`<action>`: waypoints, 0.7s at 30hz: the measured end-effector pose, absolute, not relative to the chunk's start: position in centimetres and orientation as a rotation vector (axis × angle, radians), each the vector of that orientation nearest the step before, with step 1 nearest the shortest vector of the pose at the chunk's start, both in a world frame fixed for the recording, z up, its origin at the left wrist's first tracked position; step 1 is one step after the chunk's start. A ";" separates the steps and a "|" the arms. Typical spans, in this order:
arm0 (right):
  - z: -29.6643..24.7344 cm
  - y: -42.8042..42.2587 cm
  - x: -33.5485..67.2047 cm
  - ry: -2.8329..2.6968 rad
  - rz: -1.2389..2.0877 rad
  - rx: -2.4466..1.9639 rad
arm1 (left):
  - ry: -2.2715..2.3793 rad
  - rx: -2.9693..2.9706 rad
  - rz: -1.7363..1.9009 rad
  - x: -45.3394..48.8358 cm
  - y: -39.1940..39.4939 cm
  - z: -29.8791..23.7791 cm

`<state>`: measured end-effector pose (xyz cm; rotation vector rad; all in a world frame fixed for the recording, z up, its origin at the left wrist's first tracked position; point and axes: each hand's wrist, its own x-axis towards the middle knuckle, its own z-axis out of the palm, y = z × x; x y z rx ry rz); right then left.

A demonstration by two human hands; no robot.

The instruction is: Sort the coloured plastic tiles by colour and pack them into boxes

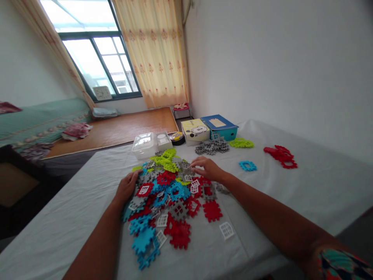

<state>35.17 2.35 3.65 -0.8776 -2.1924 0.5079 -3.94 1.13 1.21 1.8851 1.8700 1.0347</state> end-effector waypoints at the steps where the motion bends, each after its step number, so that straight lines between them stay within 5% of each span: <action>1: 3.7 2.8 35.8 -2.111 0.545 -0.931 | 1.871 1.890 1.035 -4.0 1.1 1.2; 8: 1.3 6.3 39.6 -1.648 1.108 -1.229 | 1.890 1.919 1.026 -4.0 1.2 1.1; 13: 0.4 8.9 41.0 -1.218 0.893 -1.247 | 1.892 1.911 1.020 -3.9 1.1 1.2; 21: -0.4 9.9 43.7 -1.363 0.362 -1.406 | 1.873 1.897 1.034 -4.2 1.3 0.8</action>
